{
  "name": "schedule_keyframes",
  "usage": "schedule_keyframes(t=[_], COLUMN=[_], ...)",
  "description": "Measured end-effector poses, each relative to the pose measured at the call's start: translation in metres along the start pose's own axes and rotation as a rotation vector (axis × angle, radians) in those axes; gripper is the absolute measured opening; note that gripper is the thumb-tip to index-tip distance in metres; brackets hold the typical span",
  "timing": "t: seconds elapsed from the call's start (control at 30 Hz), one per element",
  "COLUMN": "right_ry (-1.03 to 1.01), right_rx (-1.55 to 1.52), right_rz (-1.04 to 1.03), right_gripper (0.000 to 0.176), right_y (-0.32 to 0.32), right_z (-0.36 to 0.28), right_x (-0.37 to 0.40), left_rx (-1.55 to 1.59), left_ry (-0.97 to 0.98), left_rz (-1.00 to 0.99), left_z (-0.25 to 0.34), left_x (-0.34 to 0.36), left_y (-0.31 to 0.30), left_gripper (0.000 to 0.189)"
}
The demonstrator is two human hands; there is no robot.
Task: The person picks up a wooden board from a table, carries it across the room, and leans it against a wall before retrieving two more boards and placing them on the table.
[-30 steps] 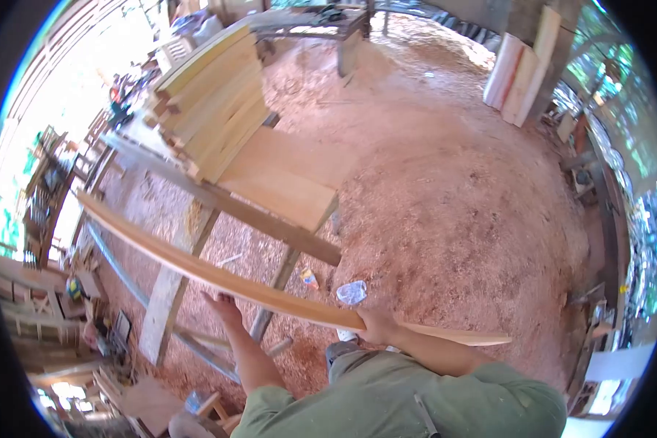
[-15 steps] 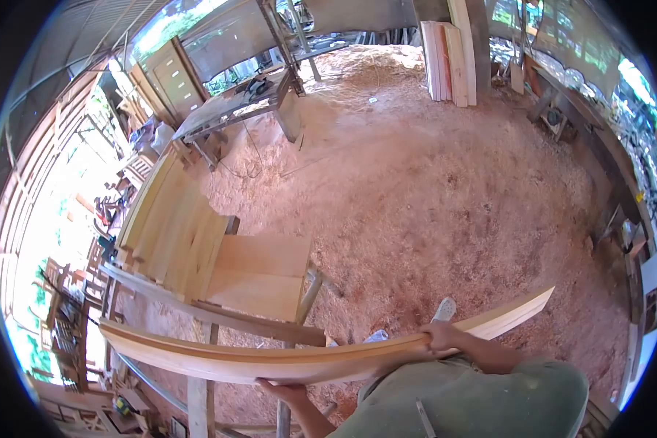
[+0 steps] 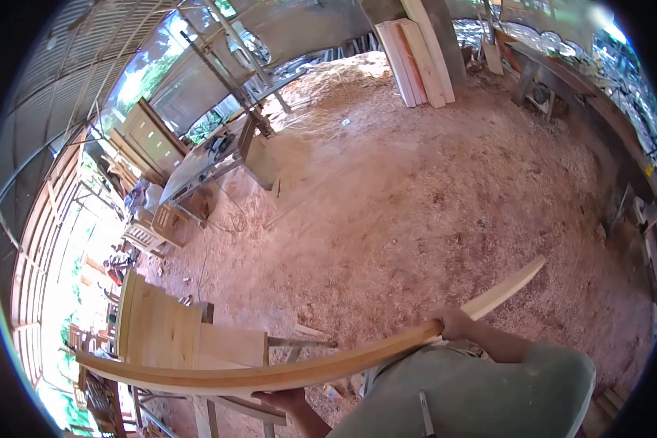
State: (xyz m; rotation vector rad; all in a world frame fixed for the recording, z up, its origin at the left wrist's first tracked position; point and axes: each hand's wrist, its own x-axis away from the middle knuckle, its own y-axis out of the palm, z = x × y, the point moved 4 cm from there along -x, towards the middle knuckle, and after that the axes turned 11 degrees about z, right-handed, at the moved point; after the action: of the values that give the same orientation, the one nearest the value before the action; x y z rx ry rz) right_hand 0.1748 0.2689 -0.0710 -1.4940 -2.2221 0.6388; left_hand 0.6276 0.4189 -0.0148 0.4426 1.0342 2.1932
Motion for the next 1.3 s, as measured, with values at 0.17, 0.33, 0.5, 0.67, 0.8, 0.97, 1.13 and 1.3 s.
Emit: schedule_keyframes(t=[0.17, 0.33, 0.5, 0.67, 0.8, 0.97, 1.13, 1.3], right_ry=[-0.054, -0.009, 0.030, 0.041, 0.145, 0.369, 0.437, 0.383], right_rx=[0.079, 0.027, 0.093, 0.164, 0.176, 0.199, 0.236, 0.170], right_rz=[0.099, 0.133, 0.277, 0.446, 0.558, 0.533, 0.538, 0.635], right_gripper=[0.032, 0.032, 0.027, 0.027, 0.034, 0.033, 0.032, 0.032], right_y=[-0.063, -0.134, -0.205, -0.303, -0.355, -0.401, -0.470, -0.574], right_z=[0.054, 0.091, 0.153, 0.158, 0.200, 0.258, 0.328, 0.381], right_x=[-0.061, -0.127, -0.192, -0.229, -0.249, -0.280, -0.346, -0.405], left_rx=[0.014, 0.092, 0.145, 0.159, 0.302, 0.208, 0.228, 0.158], left_ry=[-0.017, -0.130, -0.207, -0.345, -0.490, -0.639, -0.693, -0.713], left_rz=[0.092, -0.091, -0.504, -0.381, -0.619, -0.365, -0.423, -0.415], left_z=[-0.079, -0.180, -0.309, -0.422, -0.506, -0.606, -0.732, -0.823], left_x=[-0.030, -0.090, -0.167, -0.214, -0.235, -0.245, -0.285, -0.290], left_y=[0.089, 0.141, 0.211, 0.318, 0.398, 0.451, 0.522, 0.634], left_gripper=[0.072, 0.071, 0.073, 0.068, 0.066, 0.065, 0.065, 0.068])
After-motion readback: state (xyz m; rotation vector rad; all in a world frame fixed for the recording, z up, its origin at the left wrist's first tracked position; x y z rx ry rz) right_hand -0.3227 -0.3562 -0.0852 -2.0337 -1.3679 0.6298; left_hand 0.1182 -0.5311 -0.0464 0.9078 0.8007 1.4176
